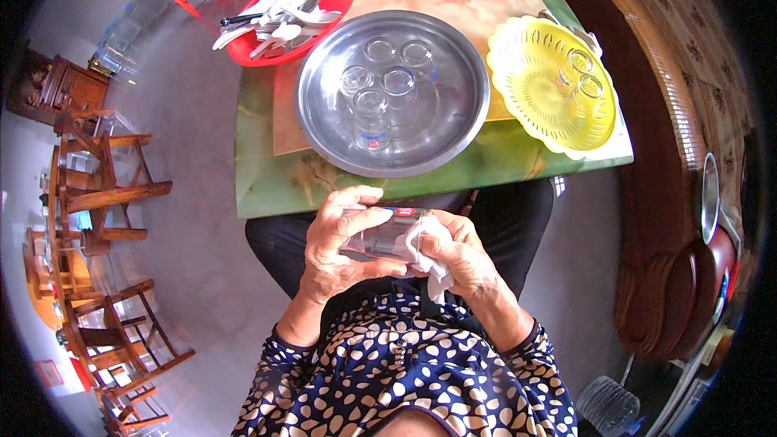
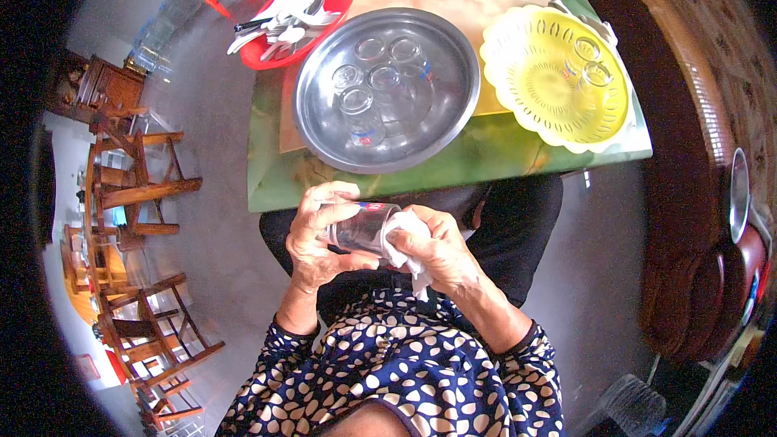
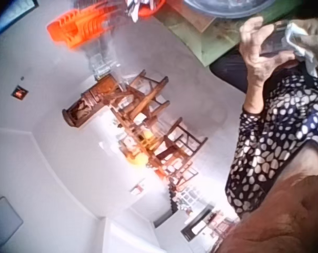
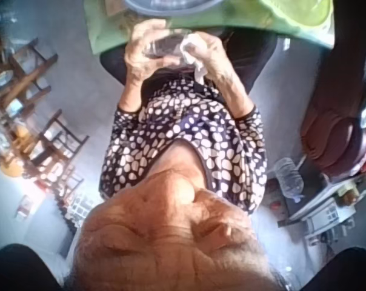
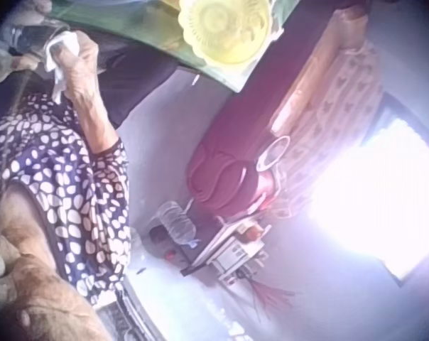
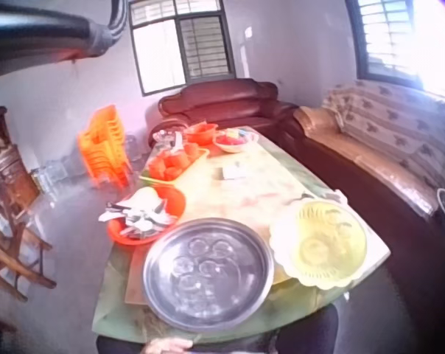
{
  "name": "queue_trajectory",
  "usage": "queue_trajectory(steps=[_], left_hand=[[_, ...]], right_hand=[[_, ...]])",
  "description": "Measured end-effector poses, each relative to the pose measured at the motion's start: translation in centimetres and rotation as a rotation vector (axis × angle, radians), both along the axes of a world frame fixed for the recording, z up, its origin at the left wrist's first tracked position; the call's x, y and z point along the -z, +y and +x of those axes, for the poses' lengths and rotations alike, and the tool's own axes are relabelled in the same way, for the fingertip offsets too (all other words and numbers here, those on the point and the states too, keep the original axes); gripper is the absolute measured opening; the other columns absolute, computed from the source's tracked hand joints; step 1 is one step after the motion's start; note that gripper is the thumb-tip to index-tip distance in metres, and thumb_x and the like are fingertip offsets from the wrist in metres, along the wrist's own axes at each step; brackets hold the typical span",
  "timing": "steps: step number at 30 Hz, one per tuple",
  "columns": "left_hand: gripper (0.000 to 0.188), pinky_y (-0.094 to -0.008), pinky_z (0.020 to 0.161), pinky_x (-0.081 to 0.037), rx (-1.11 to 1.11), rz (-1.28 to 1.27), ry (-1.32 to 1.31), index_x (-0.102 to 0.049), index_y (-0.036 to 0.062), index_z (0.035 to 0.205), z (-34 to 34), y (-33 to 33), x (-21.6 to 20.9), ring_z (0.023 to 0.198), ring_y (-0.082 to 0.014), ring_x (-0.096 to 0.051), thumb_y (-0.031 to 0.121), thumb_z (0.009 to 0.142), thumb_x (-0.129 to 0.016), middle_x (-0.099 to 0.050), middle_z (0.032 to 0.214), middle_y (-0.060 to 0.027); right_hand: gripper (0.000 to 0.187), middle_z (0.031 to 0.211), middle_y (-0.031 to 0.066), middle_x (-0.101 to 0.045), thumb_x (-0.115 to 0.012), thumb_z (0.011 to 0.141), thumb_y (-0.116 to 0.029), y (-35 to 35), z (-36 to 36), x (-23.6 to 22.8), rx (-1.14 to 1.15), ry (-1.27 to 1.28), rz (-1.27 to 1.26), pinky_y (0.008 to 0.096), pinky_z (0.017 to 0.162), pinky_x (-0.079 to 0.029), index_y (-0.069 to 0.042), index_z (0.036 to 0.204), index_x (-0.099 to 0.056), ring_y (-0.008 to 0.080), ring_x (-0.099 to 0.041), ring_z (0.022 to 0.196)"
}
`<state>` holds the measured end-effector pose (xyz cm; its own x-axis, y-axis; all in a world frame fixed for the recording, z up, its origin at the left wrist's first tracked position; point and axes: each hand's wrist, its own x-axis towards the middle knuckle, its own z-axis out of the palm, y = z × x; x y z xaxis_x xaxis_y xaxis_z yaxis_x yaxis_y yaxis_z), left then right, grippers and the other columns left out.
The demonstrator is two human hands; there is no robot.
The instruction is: The person sits at a table and wipes small clear glasses with a white cloth. They pick up each glass from a silver tray, wipe the exterior and interior surfaces, and place the cleaned glass into a yellow plastic basket. The process is repeated for multiple glasses.
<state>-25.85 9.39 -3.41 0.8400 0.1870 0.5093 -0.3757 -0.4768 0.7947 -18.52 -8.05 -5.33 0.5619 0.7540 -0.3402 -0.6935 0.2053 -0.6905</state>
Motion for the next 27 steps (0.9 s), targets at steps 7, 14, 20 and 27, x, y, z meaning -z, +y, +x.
queue_trajectory(steps=[7, 14, 20, 27], left_hand=[[0.045, -0.0266, 0.061, -0.05, 0.035, -0.061, 0.056, -0.065, 0.0055, 0.095, -0.2, 0.2, 1.1, 0.074, -0.0164, -0.061, 0.033, 0.064, -0.083, -0.062, 0.09, -0.0092], [0.028, -0.0228, 0.062, -0.049, 0.002, -0.213, 0.296, -0.065, -0.0003, 0.094, -0.1, -1.1, 0.0, 0.073, -0.011, -0.059, 0.019, 0.077, -0.076, -0.059, 0.086, -0.0058], [0.025, -0.0237, 0.064, -0.049, -0.024, -0.237, 0.293, -0.065, -0.0021, 0.092, 0.4, -1.4, -1.3, 0.073, -0.0113, -0.06, 0.016, 0.078, -0.075, -0.06, 0.086, -0.0068], [0.03, -0.0283, 0.057, -0.051, -0.091, 0.216, -0.215, -0.068, 0.003, 0.087, 1.0, -0.8, -1.5, 0.066, -0.0192, -0.063, 0.019, 0.066, -0.081, -0.065, 0.081, -0.0095]], right_hand=[[0.023, 0.073, 0.0043, -0.061, -0.067, 0.081, -0.021, -0.2, 0.9, -1.2, -0.239, -0.455, -0.343, 0.0271, 0.053, -0.047, -0.001, 0.09, -0.059, 0.0101, -0.058, 0.062], [0.026, 0.079, 0.0142, -0.062, -0.074, 0.073, -0.013, 0.3, 0.9, 0.1, 0.114, -1.135, -0.458, 0.0333, 0.059, -0.051, 0.0, 0.088, -0.057, 0.0261, -0.063, 0.067], [0.031, 0.081, 0.0121, -0.063, -0.077, 0.066, -0.009, 0.8, 1.5, -0.7, 0.346, -1.487, -0.431, 0.0319, 0.061, -0.05, 0.0, 0.088, -0.058, 0.025, -0.062, 0.069], [0.023, 0.075, 0.0, -0.063, -0.071, 0.08, -0.02, 0.4, 0.6, -0.5, -0.105, -0.289, -0.203, 0.0219, 0.059, -0.045, -0.001, 0.09, -0.063, 0.0064, -0.055, 0.065]])
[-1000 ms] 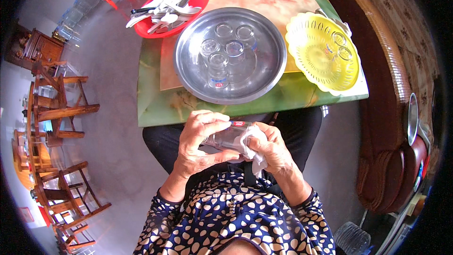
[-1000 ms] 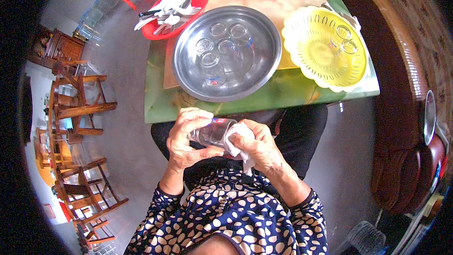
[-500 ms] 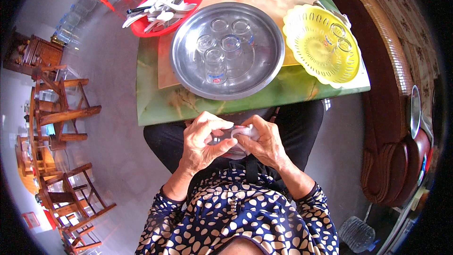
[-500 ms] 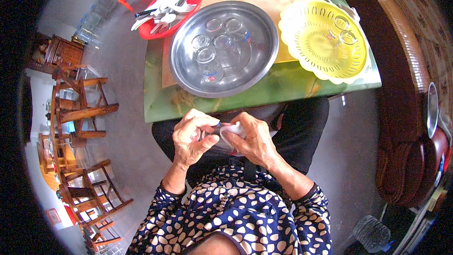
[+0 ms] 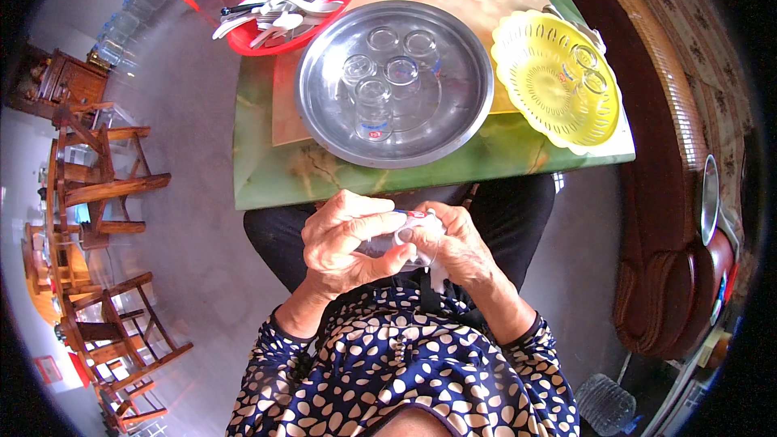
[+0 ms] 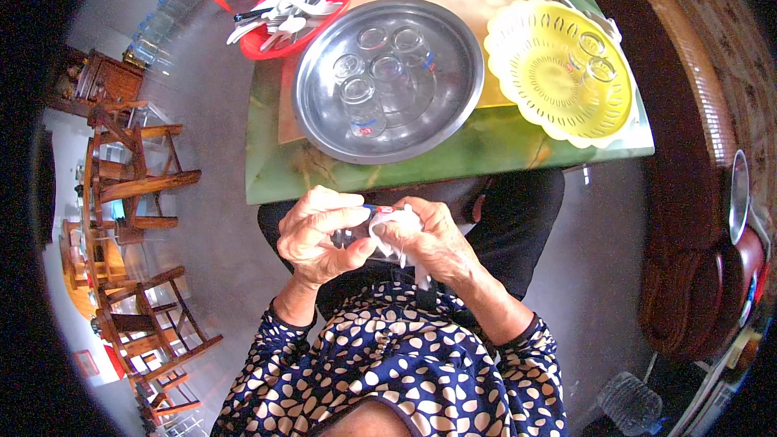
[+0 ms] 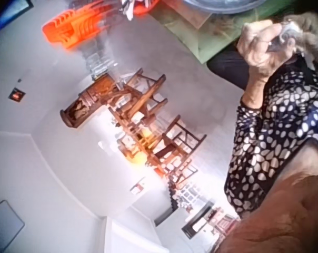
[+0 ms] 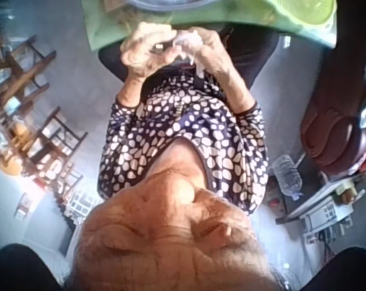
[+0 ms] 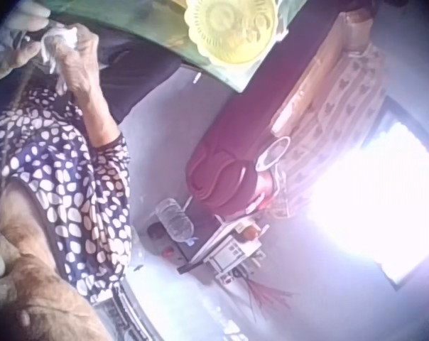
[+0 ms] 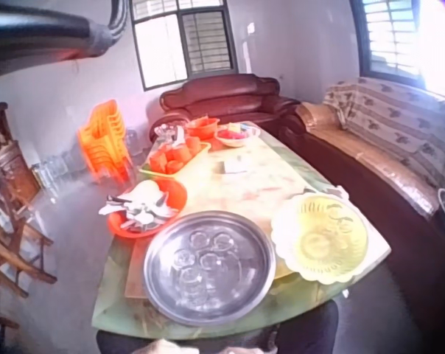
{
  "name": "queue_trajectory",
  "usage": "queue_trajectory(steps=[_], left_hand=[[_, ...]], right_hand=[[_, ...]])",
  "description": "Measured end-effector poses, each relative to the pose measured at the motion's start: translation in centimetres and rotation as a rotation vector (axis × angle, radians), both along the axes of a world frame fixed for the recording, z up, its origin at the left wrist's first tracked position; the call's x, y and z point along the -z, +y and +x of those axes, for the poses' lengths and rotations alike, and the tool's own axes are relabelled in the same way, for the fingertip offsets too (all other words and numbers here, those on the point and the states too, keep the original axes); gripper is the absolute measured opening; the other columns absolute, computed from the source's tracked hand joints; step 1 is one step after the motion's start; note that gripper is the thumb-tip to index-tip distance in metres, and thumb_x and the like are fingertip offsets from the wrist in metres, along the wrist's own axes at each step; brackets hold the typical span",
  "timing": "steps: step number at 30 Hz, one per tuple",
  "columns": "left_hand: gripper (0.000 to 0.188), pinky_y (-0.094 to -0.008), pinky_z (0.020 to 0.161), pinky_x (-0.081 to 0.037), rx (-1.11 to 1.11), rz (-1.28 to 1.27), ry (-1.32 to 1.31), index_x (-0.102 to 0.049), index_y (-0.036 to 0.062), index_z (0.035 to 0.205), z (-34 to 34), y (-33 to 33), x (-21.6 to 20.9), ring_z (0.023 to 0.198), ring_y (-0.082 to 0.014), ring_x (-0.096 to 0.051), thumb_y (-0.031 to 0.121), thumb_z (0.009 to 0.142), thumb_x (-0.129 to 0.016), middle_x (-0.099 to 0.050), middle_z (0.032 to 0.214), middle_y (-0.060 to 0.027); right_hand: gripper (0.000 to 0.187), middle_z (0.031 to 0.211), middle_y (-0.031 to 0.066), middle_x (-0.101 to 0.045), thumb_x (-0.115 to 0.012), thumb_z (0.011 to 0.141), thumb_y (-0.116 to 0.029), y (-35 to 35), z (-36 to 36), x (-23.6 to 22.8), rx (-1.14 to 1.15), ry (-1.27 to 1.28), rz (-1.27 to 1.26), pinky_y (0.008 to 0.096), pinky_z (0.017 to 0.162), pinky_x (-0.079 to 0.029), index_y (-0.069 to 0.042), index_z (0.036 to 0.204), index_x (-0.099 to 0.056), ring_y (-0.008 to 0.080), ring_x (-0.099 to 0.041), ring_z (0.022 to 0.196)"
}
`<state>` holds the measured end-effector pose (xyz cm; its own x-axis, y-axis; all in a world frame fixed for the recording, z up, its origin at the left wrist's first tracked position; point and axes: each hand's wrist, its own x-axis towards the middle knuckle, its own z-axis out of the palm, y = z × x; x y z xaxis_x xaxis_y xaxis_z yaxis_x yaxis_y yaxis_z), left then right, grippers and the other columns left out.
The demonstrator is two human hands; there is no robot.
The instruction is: The person sits at a table and wipes small clear glasses with a white cloth. They pick up each glass from a silver tray, wipe the exterior and interior surfaces, and place the cleaned glass into a yellow plastic basket. The process is repeated for multiple glasses.
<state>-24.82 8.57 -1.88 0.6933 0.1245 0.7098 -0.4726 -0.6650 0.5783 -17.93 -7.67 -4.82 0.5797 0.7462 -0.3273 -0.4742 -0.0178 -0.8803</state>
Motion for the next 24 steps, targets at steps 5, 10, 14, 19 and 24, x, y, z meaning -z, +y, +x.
queue_trajectory(steps=[5, 10, 14, 19, 24], left_hand=[[0.028, -0.0285, 0.058, -0.051, 0.041, -0.022, 0.011, -0.067, 0.0036, 0.085, 0.0, 0.1, 0.2, 0.067, -0.0198, -0.063, 0.018, 0.066, -0.081, -0.065, 0.082, -0.0094], [0.026, -0.0291, 0.059, -0.052, 0.07, -0.086, 0.121, -0.066, 0.0039, 0.084, 0.2, 0.1, -0.5, 0.068, -0.021, -0.063, 0.018, 0.067, -0.08, -0.065, 0.081, -0.0093], [0.022, -0.0258, 0.061, -0.052, 0.078, -0.243, 0.364, -0.066, 0.0012, 0.086, -0.1, 0.2, -1.4, 0.07, -0.0158, -0.063, 0.014, 0.073, -0.077, -0.063, 0.081, -0.0074], [0.026, -0.0213, 0.065, -0.05, 0.152, -0.69, 0.698, -0.063, -0.0023, 0.095, -0.4, 0.1, -0.6, 0.072, -0.0095, -0.06, 0.018, 0.081, -0.072, -0.06, 0.086, -0.0043], [0.05, -0.0235, 0.07, -0.049, 0.247, -1.003, 0.587, -0.051, -0.0028, 0.116, -0.6, 0.4, 0.4, 0.081, -0.012, -0.059, 0.021, 0.08, -0.074, -0.058, 0.102, -0.0104]], right_hand=[[0.022, 0.072, -0.0003, -0.061, -0.07, 0.081, -0.021, 0.0, -0.3, -0.5, -0.012, 0.015, -0.02, 0.0206, 0.055, -0.043, -0.001, 0.088, -0.062, 0.0048, -0.053, 0.062], [0.028, 0.073, 0.011, -0.063, -0.073, 0.078, -0.02, -0.1, 0.4, -0.8, 0.024, -0.47, -0.168, 0.0279, 0.057, -0.048, 0.001, 0.09, -0.059, 0.0138, -0.062, 0.067], [0.034, 0.077, 0.0113, -0.059, -0.079, 0.065, -0.01, 0.4, 0.7, -0.6, 0.205, -1.025, -0.121, 0.0331, 0.058, -0.05, -0.002, 0.092, -0.059, 0.026, -0.061, 0.067], [0.037, 0.085, 0.0119, -0.06, -0.077, 0.058, -0.005, 0.1, 1.7, -1.9, 0.191, -1.471, -0.084, 0.0355, 0.062, -0.05, -0.001, 0.089, -0.058, 0.0291, -0.06, 0.074], [0.025, 0.077, 0.0103, -0.06, -0.071, 0.064, -0.004, 0.4, 1.4, -1.7, 0.224, -1.107, -0.057, 0.0315, 0.06, -0.049, -0.002, 0.086, -0.06, 0.025, -0.06, 0.066]])
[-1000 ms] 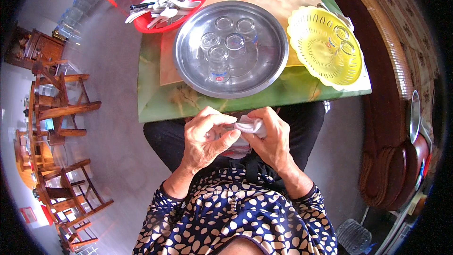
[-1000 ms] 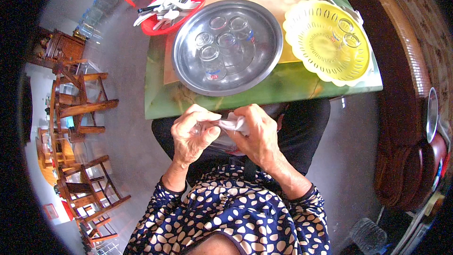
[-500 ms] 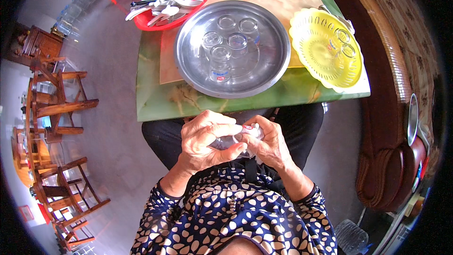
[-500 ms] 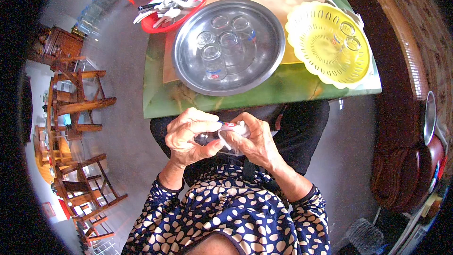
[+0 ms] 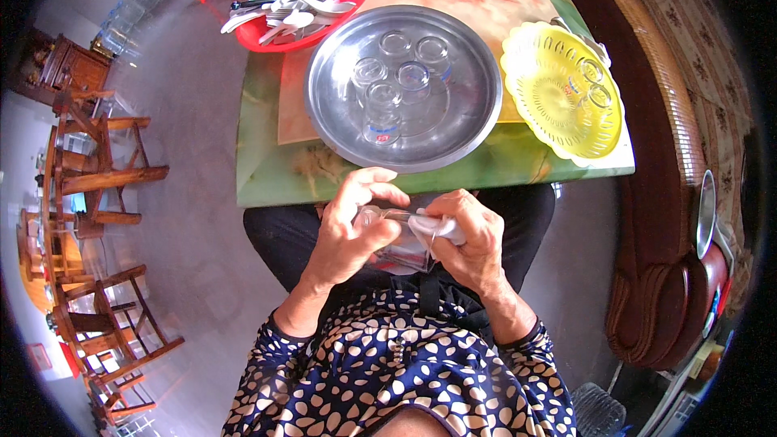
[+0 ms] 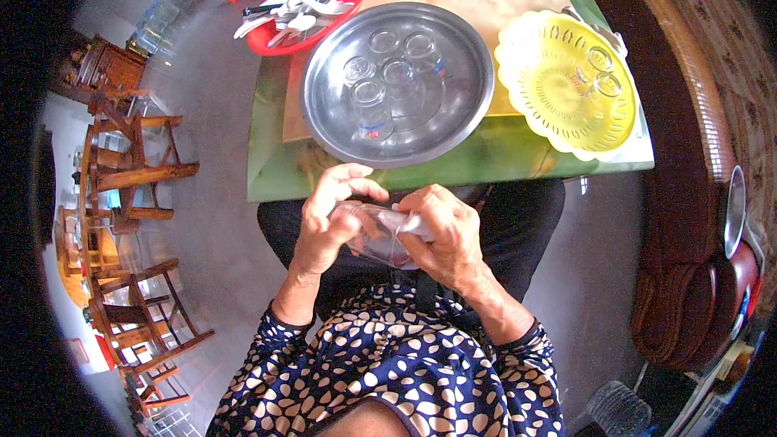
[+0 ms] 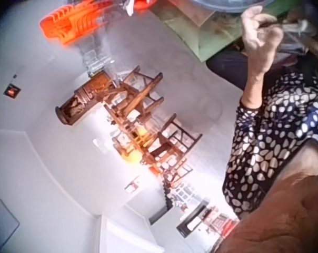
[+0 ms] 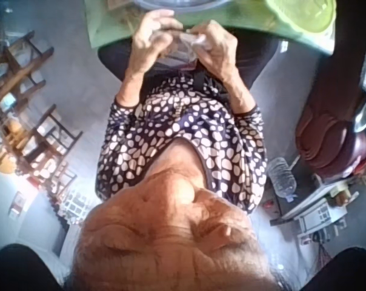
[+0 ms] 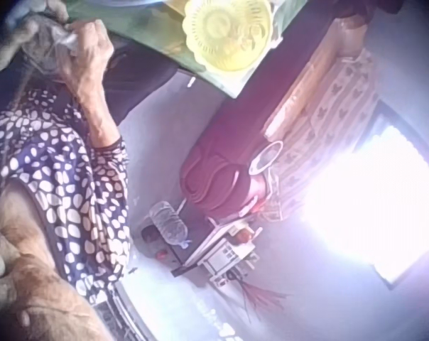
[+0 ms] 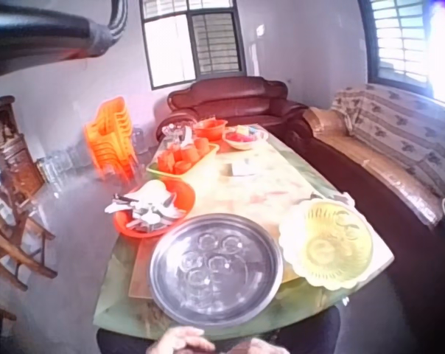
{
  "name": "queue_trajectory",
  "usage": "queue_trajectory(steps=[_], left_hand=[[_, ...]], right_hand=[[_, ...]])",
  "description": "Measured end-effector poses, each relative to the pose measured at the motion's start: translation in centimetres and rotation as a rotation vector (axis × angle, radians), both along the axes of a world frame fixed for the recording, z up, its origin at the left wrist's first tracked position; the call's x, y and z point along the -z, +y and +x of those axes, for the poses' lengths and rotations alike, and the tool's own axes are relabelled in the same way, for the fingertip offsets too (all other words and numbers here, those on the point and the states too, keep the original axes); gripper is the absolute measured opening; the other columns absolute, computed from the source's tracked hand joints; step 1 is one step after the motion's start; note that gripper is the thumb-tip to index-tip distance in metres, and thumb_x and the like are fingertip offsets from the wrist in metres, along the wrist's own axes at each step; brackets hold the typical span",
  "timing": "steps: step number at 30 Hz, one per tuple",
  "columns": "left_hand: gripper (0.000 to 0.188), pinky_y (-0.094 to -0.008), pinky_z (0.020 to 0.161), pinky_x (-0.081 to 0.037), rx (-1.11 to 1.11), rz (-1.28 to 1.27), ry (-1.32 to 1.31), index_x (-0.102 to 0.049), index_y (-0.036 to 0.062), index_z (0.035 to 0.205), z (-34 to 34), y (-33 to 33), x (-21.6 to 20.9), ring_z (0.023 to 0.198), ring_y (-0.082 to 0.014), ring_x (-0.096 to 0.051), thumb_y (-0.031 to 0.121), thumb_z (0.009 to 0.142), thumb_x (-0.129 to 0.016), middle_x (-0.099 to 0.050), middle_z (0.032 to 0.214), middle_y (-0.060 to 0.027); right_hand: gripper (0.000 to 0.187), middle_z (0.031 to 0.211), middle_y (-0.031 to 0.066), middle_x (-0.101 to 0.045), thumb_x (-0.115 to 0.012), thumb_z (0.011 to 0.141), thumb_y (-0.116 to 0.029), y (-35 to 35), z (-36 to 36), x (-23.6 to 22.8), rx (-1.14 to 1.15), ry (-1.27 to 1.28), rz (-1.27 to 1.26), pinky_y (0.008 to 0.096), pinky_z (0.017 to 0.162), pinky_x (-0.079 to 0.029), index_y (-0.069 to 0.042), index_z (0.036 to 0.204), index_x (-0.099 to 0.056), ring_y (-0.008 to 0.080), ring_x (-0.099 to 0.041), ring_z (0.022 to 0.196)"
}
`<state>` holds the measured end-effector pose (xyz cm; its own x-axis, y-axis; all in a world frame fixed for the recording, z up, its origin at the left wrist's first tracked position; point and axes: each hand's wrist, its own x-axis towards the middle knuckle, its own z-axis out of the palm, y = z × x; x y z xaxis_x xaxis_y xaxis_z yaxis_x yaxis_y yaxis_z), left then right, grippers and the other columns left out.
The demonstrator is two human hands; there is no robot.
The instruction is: The person sits at a table and wipes small clear glasses with a white cloth. They pick up each glass from a silver tray, wipe the exterior and interior surfaces, and place the cleaned glass into a yellow plastic basket. The process is repeated for multiple glasses.
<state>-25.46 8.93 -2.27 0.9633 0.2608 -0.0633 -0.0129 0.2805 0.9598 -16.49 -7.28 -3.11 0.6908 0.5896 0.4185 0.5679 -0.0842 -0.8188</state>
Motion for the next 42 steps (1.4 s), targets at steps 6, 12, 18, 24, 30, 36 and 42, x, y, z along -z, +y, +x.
queue_trajectory(steps=[6, 12, 18, 24, 30, 36, 42], left_hand=[[0.04, -0.0233, 0.068, -0.049, -0.104, 0.132, -0.12, -0.051, -0.0009, 0.111, -0.8, -1.1, 1.2, 0.07, -0.0105, -0.057, 0.03, 0.089, -0.061, -0.059, 0.101, -0.0116], [0.021, -0.0192, 0.045, -0.037, -0.158, 0.16, 0.116, -0.054, 0.0016, 0.09, -0.9, -1.1, 1.0, 0.048, -0.0024, -0.042, 0.023, 0.093, -0.052, -0.056, 0.067, -0.0018], [0.024, -0.019, 0.042, -0.033, -0.053, 0.194, 0.319, -0.055, 0.0009, 0.084, -0.5, -0.2, -0.7, 0.044, -0.0031, -0.041, 0.024, 0.091, -0.053, -0.053, 0.059, 0.0003], [0.027, -0.0198, 0.041, -0.032, -0.044, 0.142, 0.333, -0.056, 0.001, 0.08, -0.3, -0.3, -1.1, 0.042, -0.0038, -0.04, 0.025, 0.09, -0.053, -0.05, 0.055, 0.0017], [0.022, -0.0194, 0.045, -0.035, -0.138, 0.247, 0.23, -0.054, 0.0018, 0.083, -0.4, -0.9, -1.4, 0.047, -0.0031, -0.043, 0.022, 0.092, -0.051, -0.052, 0.059, 0.0008], [0.016, -0.0191, 0.046, -0.036, -0.268, 0.204, 0.009, -0.054, 0.0012, 0.086, -0.2, -1.5, -0.4, 0.048, -0.0027, -0.043, 0.016, 0.092, -0.052, -0.053, 0.062, -0.0011], [0.012, -0.0182, 0.046, -0.036, -0.41, 0.179, 0.019, -0.053, 0.0005, 0.091, 0.1, -0.9, 0.6, 0.051, -0.0024, -0.043, 0.012, 0.094, -0.051, -0.057, 0.071, -0.0038]], right_hand=[[0.01, 0.071, -0.0034, -0.061, -0.068, 0.08, -0.008, -0.1, -2.2, 1.8, 0.001, 0.939, 0.152, 0.0183, 0.057, -0.042, -0.001, 0.086, -0.062, 0.0015, -0.052, 0.064], [0.019, 0.071, 0.0074, -0.064, -0.07, 0.08, -0.015, -0.5, -2.6, 3.0, -0.028, 0.751, -0.023, 0.0256, 0.055, -0.047, 0.0, 0.089, -0.061, 0.0099, -0.059, 0.064], [0.028, 0.08, 0.0116, -0.061, -0.074, 0.067, -0.011, -0.3, -1.1, 1.4, 0.001, -0.129, -0.084, 0.0318, 0.06, -0.049, -0.001, 0.088, -0.059, 0.0227, -0.061, 0.068], [0.039, 0.084, 0.0099, -0.059, -0.067, 0.056, -0.01, -0.2, -0.3, -0.5, -0.053, -0.644, -0.026, 0.0354, 0.064, -0.049, 0.001, 0.093, -0.061, 0.0225, -0.058, 0.071], [0.034, 0.08, 0.0098, -0.061, -0.072, 0.066, -0.009, 0.2, -0.7, 1.2, -0.019, 0.092, -0.027, 0.0298, 0.062, -0.049, -0.001, 0.096, -0.059, 0.0208, -0.06, 0.07], [0.025, 0.073, 0.0048, -0.062, -0.061, 0.085, -0.022, -0.2, -1.5, 1.4, -0.169, 0.769, -0.009, 0.0251, 0.061, -0.046, 0.0, 0.096, -0.059, 0.0088, -0.056, 0.067], [0.032, 0.085, 0.0026, -0.056, -0.055, 0.086, -0.022, -1.2, -1.3, 1.3, -0.074, 0.882, -0.069, 0.0228, 0.065, -0.044, 0.0, 0.109, -0.05, 0.0097, -0.052, 0.074]])
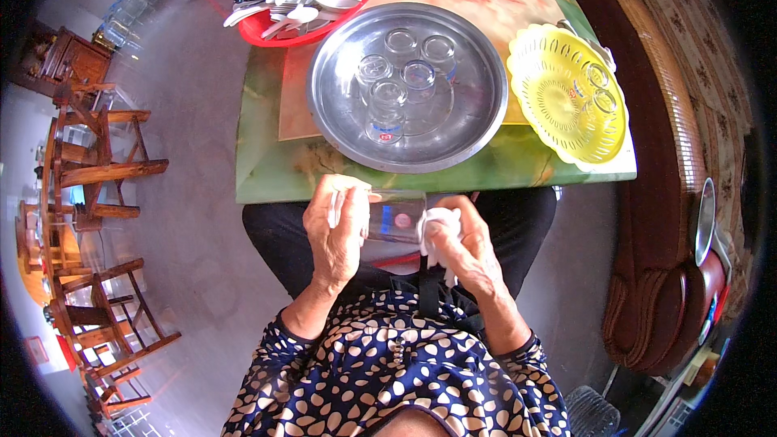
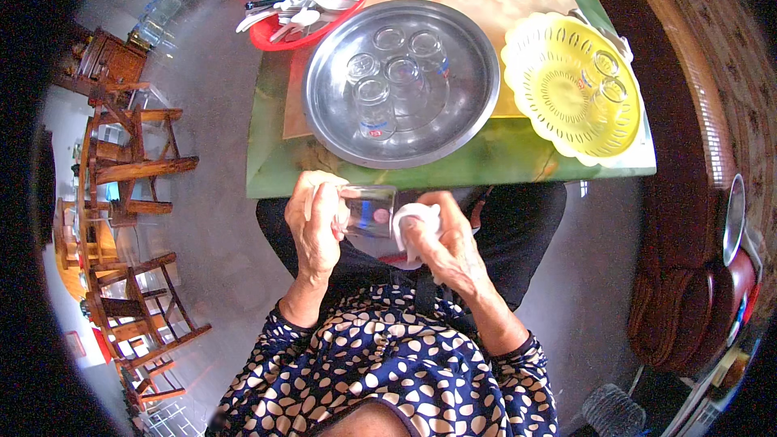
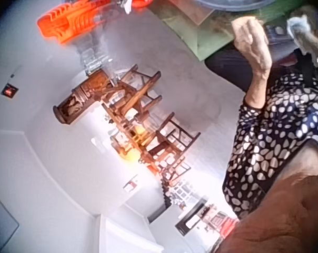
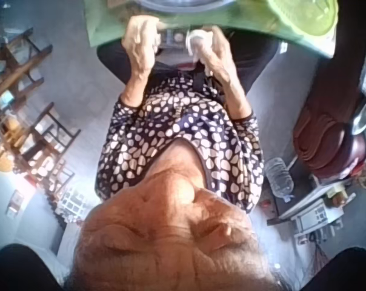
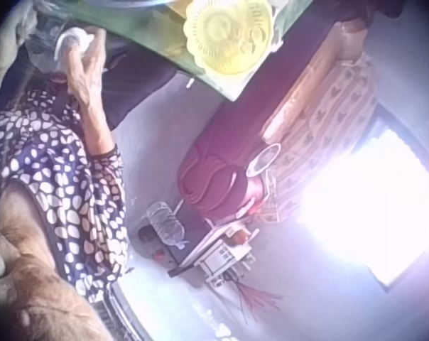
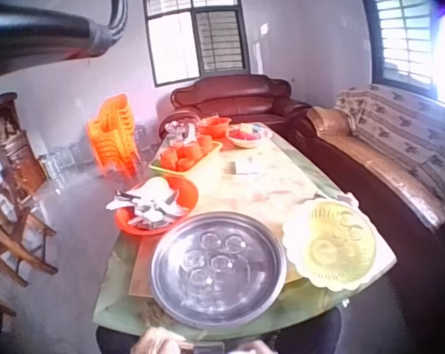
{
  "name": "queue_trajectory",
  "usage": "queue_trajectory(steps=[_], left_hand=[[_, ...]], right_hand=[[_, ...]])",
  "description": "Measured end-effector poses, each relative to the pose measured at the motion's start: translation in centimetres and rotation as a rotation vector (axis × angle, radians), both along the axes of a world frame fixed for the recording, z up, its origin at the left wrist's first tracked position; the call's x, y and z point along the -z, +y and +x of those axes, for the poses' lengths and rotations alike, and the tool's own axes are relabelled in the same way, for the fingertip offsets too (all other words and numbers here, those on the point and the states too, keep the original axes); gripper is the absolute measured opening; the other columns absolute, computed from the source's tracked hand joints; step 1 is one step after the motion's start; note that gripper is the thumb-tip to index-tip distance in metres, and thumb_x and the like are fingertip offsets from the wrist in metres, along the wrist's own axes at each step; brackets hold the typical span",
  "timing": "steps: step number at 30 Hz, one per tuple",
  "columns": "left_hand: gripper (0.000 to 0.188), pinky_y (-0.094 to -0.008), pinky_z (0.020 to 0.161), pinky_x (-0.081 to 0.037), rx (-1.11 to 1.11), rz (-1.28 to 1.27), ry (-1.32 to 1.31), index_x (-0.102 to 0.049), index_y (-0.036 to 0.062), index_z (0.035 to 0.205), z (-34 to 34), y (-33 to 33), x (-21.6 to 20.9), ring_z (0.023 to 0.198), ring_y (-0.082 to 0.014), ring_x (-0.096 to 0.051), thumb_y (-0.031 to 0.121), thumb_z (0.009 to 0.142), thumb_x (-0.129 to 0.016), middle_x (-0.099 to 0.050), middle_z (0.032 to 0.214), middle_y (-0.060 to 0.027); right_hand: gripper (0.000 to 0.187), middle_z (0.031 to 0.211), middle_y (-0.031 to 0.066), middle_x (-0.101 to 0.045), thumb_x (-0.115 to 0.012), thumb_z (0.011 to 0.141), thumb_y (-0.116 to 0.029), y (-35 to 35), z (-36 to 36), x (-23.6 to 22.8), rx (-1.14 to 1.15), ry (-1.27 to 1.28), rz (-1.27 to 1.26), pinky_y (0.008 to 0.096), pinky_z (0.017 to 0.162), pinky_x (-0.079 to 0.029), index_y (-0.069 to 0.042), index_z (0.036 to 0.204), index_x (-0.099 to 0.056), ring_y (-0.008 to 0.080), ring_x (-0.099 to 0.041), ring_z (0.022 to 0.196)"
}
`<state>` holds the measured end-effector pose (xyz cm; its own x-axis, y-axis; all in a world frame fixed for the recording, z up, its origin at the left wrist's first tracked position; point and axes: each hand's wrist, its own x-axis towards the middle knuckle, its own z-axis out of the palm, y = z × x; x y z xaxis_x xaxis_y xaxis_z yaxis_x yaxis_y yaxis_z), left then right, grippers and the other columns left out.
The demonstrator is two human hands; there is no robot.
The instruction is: The person sits at a table and wipes small clear glasses with a white cloth. They pick up each glass from a silver tray, wipe the exterior and interior surfaces, and place the cleaned glass into a yellow plastic basket. The process is repeated for multiple glasses.
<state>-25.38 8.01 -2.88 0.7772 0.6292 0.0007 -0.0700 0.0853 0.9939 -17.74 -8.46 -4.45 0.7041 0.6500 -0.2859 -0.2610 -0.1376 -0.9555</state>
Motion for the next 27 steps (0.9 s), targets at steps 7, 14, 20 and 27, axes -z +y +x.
queue_trajectory(steps=[7, 14, 20, 27], left_hand=[[0.011, -0.0181, 0.05, -0.038, -0.022, 0.063, 0.044, -0.053, 0.0042, 0.098, -0.6, -1.0, 0.3, 0.056, -0.0035, -0.045, 0.014, 0.093, -0.054, -0.055, 0.076, -0.0009], [0.015, -0.0181, 0.057, -0.04, 0.026, 0.142, -0.058, -0.052, 0.001, 0.099, -1.3, -1.1, 0.3, 0.065, -0.0048, -0.047, 0.014, 0.093, -0.054, -0.052, 0.085, -0.0031], [0.03, -0.0175, 0.049, -0.037, 0.075, 0.228, -0.052, -0.053, -0.0002, 0.096, -1.2, -1.3, 0.4, 0.056, -0.0038, -0.045, 0.029, 0.095, -0.047, -0.059, 0.085, -0.0087], [0.02, -0.0205, 0.064, -0.042, 0.103, 0.035, -0.064, -0.052, -0.0004, 0.099, -1.3, -1.5, 0.1, 0.072, -0.0079, -0.051, 0.019, 0.094, -0.053, -0.056, 0.087, -0.0069]], right_hand=[[0.042, 0.106, 0.0132, -0.054, -0.054, 0.082, -0.007, 0.2, -0.6, -1.6, 0.025, -0.07, 0.083, 0.0307, 0.082, -0.045, -0.002, 0.122, -0.044, 0.0214, -0.054, 0.094], [0.049, 0.122, 0.0095, -0.054, -0.06, 0.074, -0.006, -0.6, 0.2, -2.4, -0.281, -0.311, 0.217, 0.0374, 0.1, -0.03, -0.006, 0.122, -0.053, 0.0268, -0.044, 0.109], [0.028, 0.103, 0.002, -0.066, -0.066, 0.077, -0.012, -0.8, 1.0, -1.6, -0.397, -0.455, 0.263, 0.0339, 0.091, -0.03, -0.006, 0.104, -0.066, 0.0186, -0.042, 0.097], [0.025, 0.099, 0.0052, -0.065, -0.072, 0.074, -0.006, -1.2, -0.2, -1.3, -0.173, -0.118, 0.317, 0.0313, 0.086, -0.04, -0.002, 0.099, -0.067, 0.0177, -0.048, 0.093]])
